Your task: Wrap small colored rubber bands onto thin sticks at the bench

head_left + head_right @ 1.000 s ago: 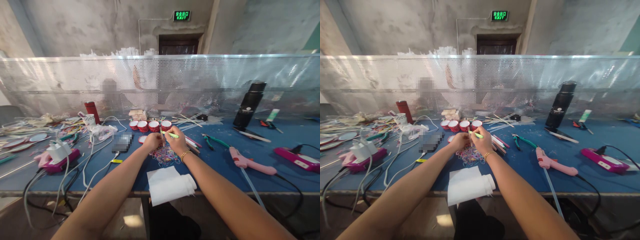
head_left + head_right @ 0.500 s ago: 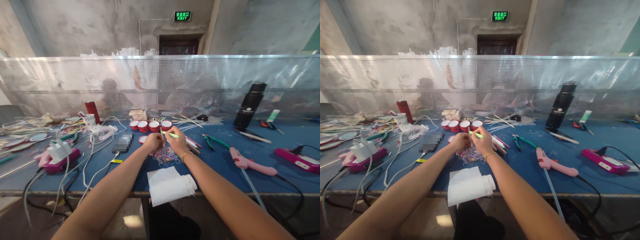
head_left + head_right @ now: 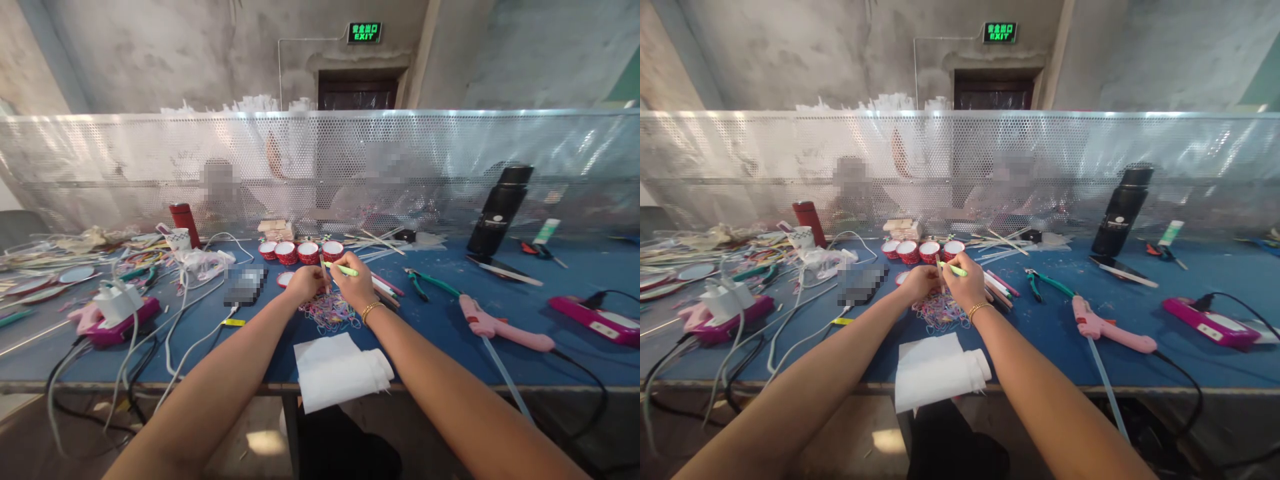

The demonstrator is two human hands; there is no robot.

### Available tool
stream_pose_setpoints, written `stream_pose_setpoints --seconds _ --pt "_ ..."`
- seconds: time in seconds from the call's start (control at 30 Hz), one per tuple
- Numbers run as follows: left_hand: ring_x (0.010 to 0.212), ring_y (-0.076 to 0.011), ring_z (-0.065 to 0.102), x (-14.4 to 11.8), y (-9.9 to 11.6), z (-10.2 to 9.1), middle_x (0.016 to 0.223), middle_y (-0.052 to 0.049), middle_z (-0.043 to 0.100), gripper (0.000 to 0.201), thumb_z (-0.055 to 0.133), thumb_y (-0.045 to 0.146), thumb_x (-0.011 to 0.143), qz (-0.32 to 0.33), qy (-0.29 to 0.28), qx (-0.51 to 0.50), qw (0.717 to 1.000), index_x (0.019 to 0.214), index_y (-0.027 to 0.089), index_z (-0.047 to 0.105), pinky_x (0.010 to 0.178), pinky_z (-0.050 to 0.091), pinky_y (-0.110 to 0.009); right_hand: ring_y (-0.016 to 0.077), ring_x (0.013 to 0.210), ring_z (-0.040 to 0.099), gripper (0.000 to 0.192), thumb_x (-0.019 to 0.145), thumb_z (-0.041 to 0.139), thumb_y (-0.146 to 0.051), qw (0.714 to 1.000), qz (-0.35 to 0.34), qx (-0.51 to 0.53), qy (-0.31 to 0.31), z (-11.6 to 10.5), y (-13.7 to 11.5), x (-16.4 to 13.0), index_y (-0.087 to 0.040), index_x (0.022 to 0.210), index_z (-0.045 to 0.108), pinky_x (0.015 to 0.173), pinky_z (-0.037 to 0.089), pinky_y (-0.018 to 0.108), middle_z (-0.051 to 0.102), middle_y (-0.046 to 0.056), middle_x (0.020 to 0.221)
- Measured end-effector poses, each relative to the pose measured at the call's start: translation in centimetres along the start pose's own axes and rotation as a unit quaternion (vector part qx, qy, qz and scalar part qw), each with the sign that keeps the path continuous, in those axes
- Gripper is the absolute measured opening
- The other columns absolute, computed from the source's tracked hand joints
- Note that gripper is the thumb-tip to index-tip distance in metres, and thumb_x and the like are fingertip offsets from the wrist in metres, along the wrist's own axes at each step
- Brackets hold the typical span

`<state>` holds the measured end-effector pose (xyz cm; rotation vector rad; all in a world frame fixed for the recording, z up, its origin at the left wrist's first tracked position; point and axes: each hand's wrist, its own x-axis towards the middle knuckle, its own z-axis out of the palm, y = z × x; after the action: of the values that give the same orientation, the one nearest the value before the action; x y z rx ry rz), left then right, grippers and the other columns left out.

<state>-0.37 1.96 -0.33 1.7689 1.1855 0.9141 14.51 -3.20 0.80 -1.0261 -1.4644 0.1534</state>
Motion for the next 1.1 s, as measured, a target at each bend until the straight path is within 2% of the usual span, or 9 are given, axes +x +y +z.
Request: stream_pose_setpoints --seconds 0.53,0.7,0.97,1.1 --pt "0.054 -0.0110 0.059 0.2 -0.2 0.1 0.061 0.000 0.067 0.009 0.065 0.015 0.081 0.003 -0.010 -0.013 1.000 0.073 0.015 0.070 0.054 0.044 -0.020 0.0196 0.063 0.057 0.013 0.079 0.057 -0.034 1.000 0.001 -0.017 0.016 -0.1 0.1 0.0 -0.026 0.069 0.053 0.064 0.042 0.031 0.064 0.000 0.066" --pt "0.052 -0.0105 0.058 0.1 -0.1 0.0 0.057 0.001 0.064 0.014 0.067 0.013 0.079 0.005 -0.008 -0.030 1.000 0.065 0.015 0.064 0.053 0.044 -0.020 0.0188 0.062 0.057 0.014 0.080 0.057 -0.035 1.000 -0.005 -0.001 -0.006 0.0 0.1 -0.1 -0.026 0.070 0.052 0.063 0.042 0.030 0.064 -0.001 0.065" --pt "0.052 -0.0099 0.058 -0.4 0.8 0.2 0.057 0.002 0.062 0.010 0.067 0.010 0.077 -0.016 -0.004 -0.069 0.997 0.069 0.015 0.067 0.055 0.046 -0.020 0.0192 0.063 0.057 0.013 0.079 0.057 -0.033 1.000 -0.003 -0.014 0.010 -0.1 0.0 0.0 -0.026 0.069 0.052 0.064 0.041 0.031 0.063 -0.001 0.065" --pt "0.051 -0.0092 0.056 -0.4 0.7 0.2 0.056 0.002 0.062 0.013 0.067 0.013 0.080 -0.007 -0.006 -0.052 0.999 0.067 0.015 0.065 0.055 0.045 -0.020 0.0189 0.063 0.057 0.013 0.080 0.056 -0.034 1.000 -0.002 -0.012 -0.007 0.0 0.0 -0.1 -0.026 0.070 0.053 0.063 0.042 0.030 0.064 -0.001 0.066"
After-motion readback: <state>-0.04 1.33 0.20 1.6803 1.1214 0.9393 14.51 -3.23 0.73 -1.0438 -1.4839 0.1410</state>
